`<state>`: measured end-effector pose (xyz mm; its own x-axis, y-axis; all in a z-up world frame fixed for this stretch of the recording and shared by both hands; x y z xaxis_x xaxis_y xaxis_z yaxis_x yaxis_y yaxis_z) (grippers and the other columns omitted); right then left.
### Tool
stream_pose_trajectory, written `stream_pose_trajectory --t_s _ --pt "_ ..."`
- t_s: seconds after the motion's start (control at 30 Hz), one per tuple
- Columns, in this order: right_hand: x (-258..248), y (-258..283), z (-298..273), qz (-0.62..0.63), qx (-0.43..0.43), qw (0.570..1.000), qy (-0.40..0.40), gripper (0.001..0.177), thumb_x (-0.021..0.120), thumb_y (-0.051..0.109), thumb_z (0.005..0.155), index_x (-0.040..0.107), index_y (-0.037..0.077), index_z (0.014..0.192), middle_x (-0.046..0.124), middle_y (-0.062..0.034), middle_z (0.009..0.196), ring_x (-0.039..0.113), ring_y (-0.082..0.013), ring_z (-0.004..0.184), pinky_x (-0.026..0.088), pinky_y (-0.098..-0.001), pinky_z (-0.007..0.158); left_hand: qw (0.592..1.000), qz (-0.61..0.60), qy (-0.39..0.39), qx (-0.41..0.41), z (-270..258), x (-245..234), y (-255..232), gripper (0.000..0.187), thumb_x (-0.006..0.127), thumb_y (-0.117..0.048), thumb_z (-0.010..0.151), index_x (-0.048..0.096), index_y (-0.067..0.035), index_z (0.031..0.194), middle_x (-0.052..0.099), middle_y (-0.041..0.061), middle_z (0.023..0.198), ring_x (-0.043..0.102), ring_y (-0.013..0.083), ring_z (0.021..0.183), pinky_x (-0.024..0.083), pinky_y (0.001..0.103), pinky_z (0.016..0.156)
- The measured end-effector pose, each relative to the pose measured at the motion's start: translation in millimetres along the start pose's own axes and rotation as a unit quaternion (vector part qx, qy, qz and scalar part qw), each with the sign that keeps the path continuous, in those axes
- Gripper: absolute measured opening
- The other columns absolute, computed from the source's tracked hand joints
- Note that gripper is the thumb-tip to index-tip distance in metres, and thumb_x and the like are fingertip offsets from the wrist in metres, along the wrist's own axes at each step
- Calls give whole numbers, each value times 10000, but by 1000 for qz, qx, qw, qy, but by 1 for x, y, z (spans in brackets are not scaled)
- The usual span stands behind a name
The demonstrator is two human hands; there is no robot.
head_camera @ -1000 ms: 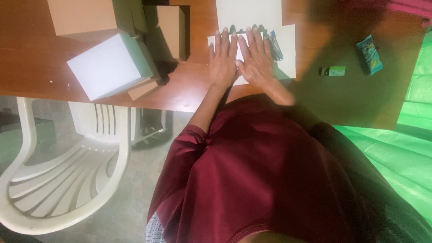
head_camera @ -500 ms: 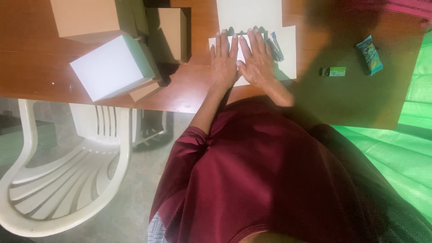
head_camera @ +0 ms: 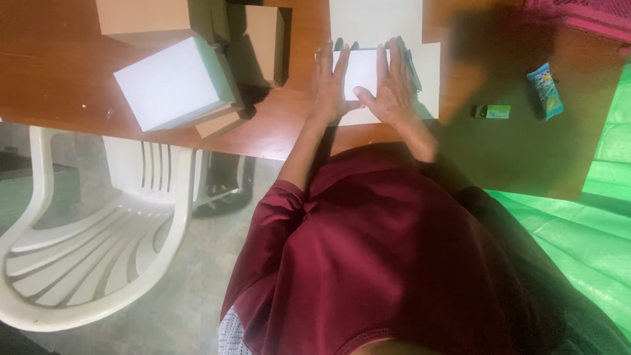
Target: The person assembles a white cardboard box by folding its flaps and securing them with a stapler, then repeats the process with a second sheet of cardboard.
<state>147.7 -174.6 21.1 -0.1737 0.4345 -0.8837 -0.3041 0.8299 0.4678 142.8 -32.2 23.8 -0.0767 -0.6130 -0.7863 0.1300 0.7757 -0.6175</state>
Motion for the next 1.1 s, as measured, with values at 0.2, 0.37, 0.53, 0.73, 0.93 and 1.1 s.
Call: stream_pose_trajectory --t_s 0.2,0.37,0.53,0.73,0.93,1.1 --pt "8 -3 9 -5 -15 1000 -13 1095 762 500 929 195 -132 1620 95 -359 1644 91 -534 1541 108 -617 1255 998 0 49 -48 5 9 6 1310 990 -340 585 212 -157 1624 158 210 1663 206 455 1535 337 505 1208" --pt "12 -8 2 25 27 999 14 1071 753 501 917 183 -58 1631 94 -304 1687 111 -495 1574 168 -588 1295 998 6 51 -44 2 2 0 1304 1011 -323 586 200 -144 1591 138 244 1626 246 458 1466 322 510 1193" --pt "10 -16 1 116 30 992 -36 1140 770 464 929 69 -105 1627 -6 -374 1663 49 -519 1568 164 -588 1283 999 -14 28 -22 0 -5 -4 1302 1010 -282 596 195 -137 1601 147 247 1628 276 464 1456 334 507 1185" --pt "6 -19 -14 123 68 988 -57 1014 692 418 1025 65 -108 1624 90 -359 1687 115 -484 1588 175 -555 1301 996 -62 -7 -62 -3 -19 -4 1257 980 -235 634 183 -54 1588 261 275 1526 361 468 1384 394 494 1142" --pt "-10 -15 -12 104 71 987 -100 801 665 365 1091 202 -49 1597 356 -328 1586 390 -456 1462 341 -532 1215 993 -19 -93 -69 -14 -50 -19 1198 956 -259 677 200 -30 1578 287 342 1475 403 507 1299 400 561 1076" --pt "15 -16 15 450 146 880 -39 721 569 345 1042 239 42 1608 606 -177 1367 656 -267 1147 593 -400 878 960 150 -208 -112 -27 -83 -21 1225 959 -276 566 247 -76 1542 275 374 1473 296 549 1383 256 682 1108"
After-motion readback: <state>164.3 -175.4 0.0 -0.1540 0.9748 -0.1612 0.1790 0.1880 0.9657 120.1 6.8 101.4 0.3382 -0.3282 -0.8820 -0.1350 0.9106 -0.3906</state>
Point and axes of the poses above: each hand's wrist, its own z-axis towards the middle knuckle, its own x-axis out of the palm, y = z × x, the point moved 10 cm from there along z, towards the middle knuckle
